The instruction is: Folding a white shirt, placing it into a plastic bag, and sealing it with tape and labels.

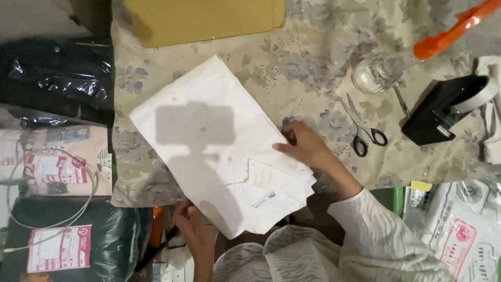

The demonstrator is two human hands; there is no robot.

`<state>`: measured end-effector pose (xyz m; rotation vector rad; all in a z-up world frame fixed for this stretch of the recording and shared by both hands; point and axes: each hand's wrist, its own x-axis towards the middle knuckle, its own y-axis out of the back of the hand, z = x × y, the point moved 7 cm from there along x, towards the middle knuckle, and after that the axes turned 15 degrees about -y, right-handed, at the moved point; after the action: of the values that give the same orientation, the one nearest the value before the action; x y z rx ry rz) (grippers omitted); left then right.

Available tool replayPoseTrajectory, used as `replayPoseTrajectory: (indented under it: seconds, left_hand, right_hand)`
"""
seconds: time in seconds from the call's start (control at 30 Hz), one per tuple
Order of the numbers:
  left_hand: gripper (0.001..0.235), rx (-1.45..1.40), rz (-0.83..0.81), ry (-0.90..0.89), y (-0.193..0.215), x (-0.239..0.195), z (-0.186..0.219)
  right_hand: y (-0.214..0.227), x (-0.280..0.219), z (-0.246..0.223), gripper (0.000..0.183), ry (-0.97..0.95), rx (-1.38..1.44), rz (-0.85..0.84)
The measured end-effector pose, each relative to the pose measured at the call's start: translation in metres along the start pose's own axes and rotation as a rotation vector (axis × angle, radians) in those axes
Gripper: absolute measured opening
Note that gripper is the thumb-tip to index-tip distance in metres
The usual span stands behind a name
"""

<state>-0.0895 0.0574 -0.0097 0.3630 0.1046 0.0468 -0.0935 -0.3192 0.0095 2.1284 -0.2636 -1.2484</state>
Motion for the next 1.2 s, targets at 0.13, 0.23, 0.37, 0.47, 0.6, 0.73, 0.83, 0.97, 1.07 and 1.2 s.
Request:
replayPoseTrajectory:
  seconds: [0.13,0.23,0.37,0.47,0.6,0.73,0.83,0.97,1.07,1.2]
  left_hand:
    - [0.065,-0.098,-0.027,0.277,-0.008,0.013,0.016]
    - [0.069,-0.088,-0.044,0.362,-0.007,0.017,0.032]
    - [0.078,-0.115,-0.158,0.461,-0.015,0.022,0.067]
    - [0.073,-0.127,-0.165,0.396,-0.009,0.04,0.092]
    - [0.069,-0.111,-0.285,0.313,-0.012,0.071,0.145]
    - [0.067,-0.081,-0.306,0.3,-0.032,0.099,0.198]
    - [0.06,-0.497,-0.423,-0.193,-0.067,0.126,0.197]
    - [0.065,-0.227,-0.549,-0.105,-0.103,0.12,0.111]
    - [0.062,0.197,-0.618,0.015,-0.106,0.096,0.057]
    - [0.049,0.662,-0.773,-0.056,-0.109,0.079,0.007]
  right_hand:
    - [0.005,-0.005,-0.036,0.064,-0.005,0.165,-0.055]
    - [0.001,-0.009,-0.045,0.053,-0.092,0.11,-0.121]
    - [-0.009,-0.014,-0.046,0.079,-0.006,0.519,-0.518]
    - [-0.018,-0.017,-0.041,0.09,0.12,0.701,-0.628]
    - [0.007,-0.034,-0.038,0.077,0.167,0.955,-0.529]
    - [0.054,-0.061,-0.037,0.076,0.126,1.07,-0.399]
    - [0.081,-0.078,-0.028,0.085,0.148,1.181,-0.305]
    - [0.069,-0.079,0.014,0.085,-0.069,1.041,-0.12]
    - [0.013,-0.049,0.079,0.076,-0.211,0.958,-0.013]
    - [-0.013,-0.027,0.122,0.062,-0.265,0.345,0.226]
